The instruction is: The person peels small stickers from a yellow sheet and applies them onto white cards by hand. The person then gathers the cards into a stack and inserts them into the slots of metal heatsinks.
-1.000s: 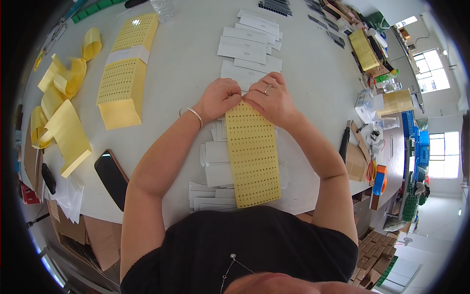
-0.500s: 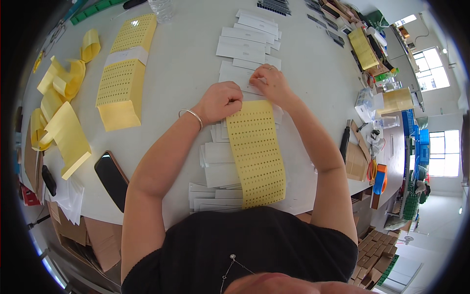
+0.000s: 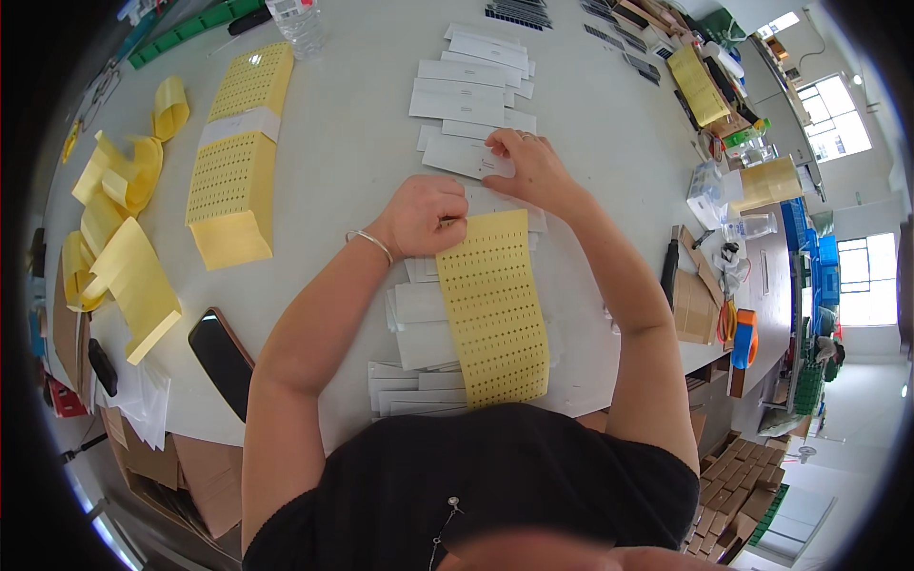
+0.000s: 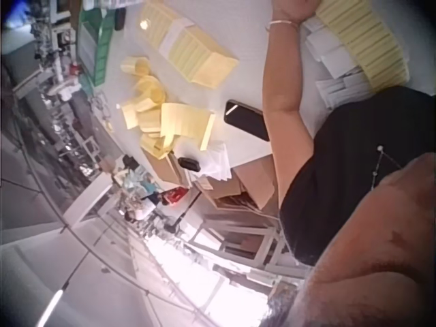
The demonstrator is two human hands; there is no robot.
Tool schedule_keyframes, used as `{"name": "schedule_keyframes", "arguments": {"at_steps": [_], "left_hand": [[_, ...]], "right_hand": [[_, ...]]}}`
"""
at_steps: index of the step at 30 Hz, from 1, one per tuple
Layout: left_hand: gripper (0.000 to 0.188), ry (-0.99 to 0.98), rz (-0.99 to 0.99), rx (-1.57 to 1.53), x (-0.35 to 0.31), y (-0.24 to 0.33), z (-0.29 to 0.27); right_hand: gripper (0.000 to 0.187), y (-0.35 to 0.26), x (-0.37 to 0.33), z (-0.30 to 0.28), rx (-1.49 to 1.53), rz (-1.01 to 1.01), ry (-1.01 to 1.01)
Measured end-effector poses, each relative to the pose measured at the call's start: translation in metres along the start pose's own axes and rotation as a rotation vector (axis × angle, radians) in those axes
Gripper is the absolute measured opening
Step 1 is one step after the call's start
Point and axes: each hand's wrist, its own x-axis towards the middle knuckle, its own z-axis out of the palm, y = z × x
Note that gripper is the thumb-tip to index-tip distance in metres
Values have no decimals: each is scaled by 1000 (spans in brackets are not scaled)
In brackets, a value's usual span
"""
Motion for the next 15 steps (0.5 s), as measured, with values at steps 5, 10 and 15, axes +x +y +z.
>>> {"name": "schedule_keyframes", "arguments": {"at_steps": [5,10,15], "left_hand": [[16,1,64,-16,1,4,5],[16,30,169,24,1,17,5],[14,225,93,8,0,14,4]], "right_hand": [[44,11,-8,-6,152,24,3],[38,7,-24,-5,177,-60,-82],[30,0,-45,-6,274,-194,-249]]}}
